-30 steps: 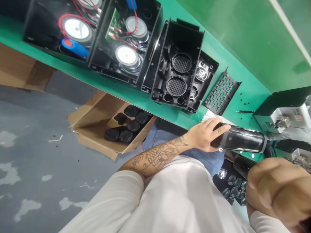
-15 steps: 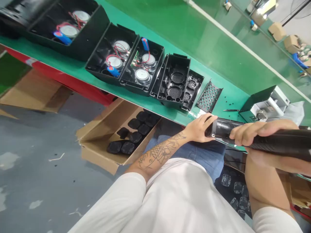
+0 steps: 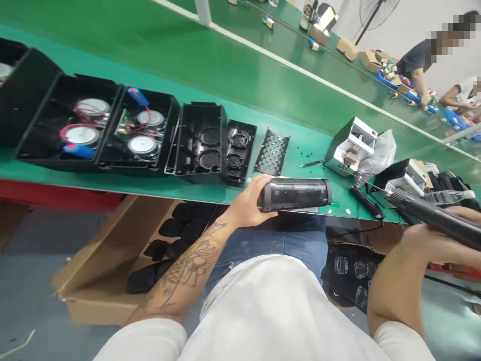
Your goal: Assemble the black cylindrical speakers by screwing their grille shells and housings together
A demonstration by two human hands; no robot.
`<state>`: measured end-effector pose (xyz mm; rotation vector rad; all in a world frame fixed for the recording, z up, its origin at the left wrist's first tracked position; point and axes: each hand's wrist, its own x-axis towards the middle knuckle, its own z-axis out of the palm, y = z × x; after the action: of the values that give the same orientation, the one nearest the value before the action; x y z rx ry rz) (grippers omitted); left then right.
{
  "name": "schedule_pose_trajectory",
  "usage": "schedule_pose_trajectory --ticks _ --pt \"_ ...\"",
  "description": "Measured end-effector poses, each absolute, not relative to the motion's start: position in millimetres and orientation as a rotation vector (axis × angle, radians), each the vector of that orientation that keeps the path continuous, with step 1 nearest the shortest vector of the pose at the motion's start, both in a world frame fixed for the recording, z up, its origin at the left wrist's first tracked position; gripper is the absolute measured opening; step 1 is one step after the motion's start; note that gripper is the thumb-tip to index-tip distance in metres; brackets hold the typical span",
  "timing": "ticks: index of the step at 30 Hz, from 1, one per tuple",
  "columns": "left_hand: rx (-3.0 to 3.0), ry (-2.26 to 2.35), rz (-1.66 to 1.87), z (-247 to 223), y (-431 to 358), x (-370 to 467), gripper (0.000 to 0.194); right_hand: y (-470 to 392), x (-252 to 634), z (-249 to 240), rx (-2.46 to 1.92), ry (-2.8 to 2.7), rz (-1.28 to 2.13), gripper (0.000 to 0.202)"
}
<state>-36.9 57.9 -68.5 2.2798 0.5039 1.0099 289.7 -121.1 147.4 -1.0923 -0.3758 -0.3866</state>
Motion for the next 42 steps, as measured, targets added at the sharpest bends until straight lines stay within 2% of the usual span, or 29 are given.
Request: schedule_pose_trajectory --ticks 2,6,10,16,19,22,25,30,32,35,42 --pt "2.301 0.477 1.059 -72.9 61.6 -44.4 0.103 -118.2 288.9 129.3 -1.088 -0.351 -0.477 0.079" --pt "2.370 0.437 1.106 -81.2 65.6 -49.7 0.110 -116.0 290.1 81.5 -1.330 0.029 -0.078 0.067" --pt "2.382 0.385 1.085 -80.6 67.8 -47.2 0.112 -99.4 283.9 44.0 -1.335 0.327 0.139 0.061" --pt "2.277 0.512 0.879 -71.2 67.3 -31.9 0.115 -64.4 277.5 34.2 -1.275 0.406 0.400 0.054" --pt "2.259 0.530 0.975 -73.5 58.8 -20.2 0.119 -45.3 272.7 37.5 -1.248 0.395 0.465 0.055" --pt "2.297 0.702 1.139 -85.3 37.9 -6.7 0.103 -34.0 266.5 36.7 -1.198 0.304 0.532 0.059" --pt "2.295 0.916 1.123 -105.5 4.8 6.0 0.075 -35.9 268.2 32.5 -1.209 0.099 0.657 0.068" --pt "2.262 0.679 1.054 -132.5 -41.8 4.4 0.031 -41.9 277.9 33.2 -1.607 -0.210 0.807 0.062" --pt "2.288 0.619 0.927 -134.1 -47.9 -5.5 0.028 -38.7 276.4 35.6 -1.763 -0.290 0.815 0.061" --pt "2.246 0.761 0.644 -132.7 -46.7 -23.8 0.036 -30.6 269.3 37.5 -1.887 -0.393 0.835 0.054" --pt "2.070 0.977 0.379 -155.6 -44.0 -49.8 0.039 -19.7 251.6 32.5 -1.750 -0.361 0.799 0.054"
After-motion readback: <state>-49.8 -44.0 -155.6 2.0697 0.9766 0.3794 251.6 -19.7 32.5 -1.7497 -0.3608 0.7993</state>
